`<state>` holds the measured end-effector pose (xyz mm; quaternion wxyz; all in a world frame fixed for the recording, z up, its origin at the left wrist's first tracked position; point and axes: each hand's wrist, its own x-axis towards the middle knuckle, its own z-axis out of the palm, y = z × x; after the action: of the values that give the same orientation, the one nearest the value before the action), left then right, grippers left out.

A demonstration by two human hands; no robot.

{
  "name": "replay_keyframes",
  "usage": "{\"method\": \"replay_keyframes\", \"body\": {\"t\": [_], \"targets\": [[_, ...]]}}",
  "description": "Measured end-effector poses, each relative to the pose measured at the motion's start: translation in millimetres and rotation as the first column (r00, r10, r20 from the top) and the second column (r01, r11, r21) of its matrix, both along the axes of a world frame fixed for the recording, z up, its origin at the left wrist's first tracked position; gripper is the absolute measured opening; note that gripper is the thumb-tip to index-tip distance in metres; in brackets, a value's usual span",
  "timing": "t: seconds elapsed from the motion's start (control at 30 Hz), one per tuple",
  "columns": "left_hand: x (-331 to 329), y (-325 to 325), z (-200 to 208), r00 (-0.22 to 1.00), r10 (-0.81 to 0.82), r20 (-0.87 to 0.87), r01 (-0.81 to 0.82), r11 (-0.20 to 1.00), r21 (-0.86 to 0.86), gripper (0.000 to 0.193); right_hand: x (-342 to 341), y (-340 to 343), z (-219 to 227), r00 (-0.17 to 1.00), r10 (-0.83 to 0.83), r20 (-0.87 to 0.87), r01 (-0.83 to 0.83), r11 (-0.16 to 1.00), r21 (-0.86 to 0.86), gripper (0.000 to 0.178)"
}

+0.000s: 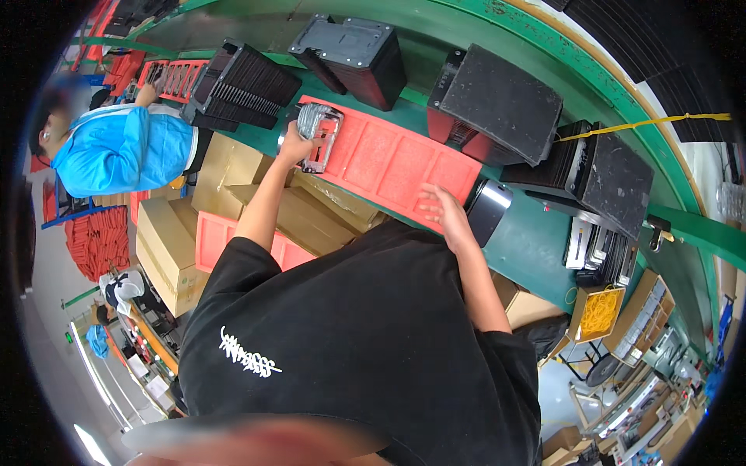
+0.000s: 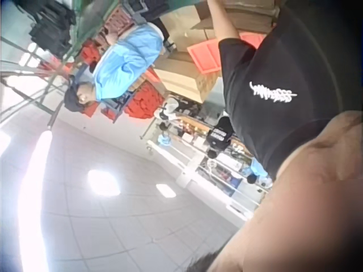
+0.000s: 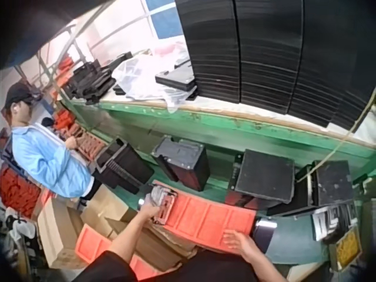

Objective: Assembling and testing electronic components on a factory production line.

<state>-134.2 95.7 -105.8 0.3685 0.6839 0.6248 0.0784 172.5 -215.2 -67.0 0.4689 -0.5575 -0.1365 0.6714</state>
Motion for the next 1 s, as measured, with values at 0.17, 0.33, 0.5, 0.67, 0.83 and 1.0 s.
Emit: {"method": "replay_keyframes", "body": {"t": [0.17,0.33,0.5,0.67,0.83,1.0], "targets": [[3.9,7.3,-11.8,0.984,-0.045,-0.173,0.048,0.999,0.013,0.128,0.0,-16.2,-3.9,0.991,-0.080,-0.107,0.074,0.996,-0.056,0.054],[34.9,-19.4,-0.1,0.847,0.050,-0.529,0.018,0.992,0.122,0.151,-3.3,-15.9,-0.6,0.994,-0.069,-0.090,0.064,0.997,-0.050,0.053],[31.0,-19.7,3.0,0.871,0.027,-0.491,0.009,0.997,0.072,0.157,-2.2,-17.3,3.7,0.994,-0.031,-0.105,0.029,0.999,-0.022,0.053],[32.8,-21.4,2.4,0.862,0.034,-0.506,0.005,0.997,0.075,0.156,1.0,-22.1,6.2,0.995,-0.026,-0.098,0.023,0.999,-0.026,0.053],[43.7,-25.1,7.8,0.829,0.026,-0.559,-0.011,0.999,0.030,0.153,10.2,-32.2,3.7,0.994,-0.110,0.018,0.109,0.994,0.014,0.043],[37.1,-43.6,-8.3,0.836,0.062,-0.546,0.122,0.948,0.295,0.143,63.8,-85.7,-30.2,0.836,-0.397,0.380,0.343,0.917,0.202,0.026]]}}
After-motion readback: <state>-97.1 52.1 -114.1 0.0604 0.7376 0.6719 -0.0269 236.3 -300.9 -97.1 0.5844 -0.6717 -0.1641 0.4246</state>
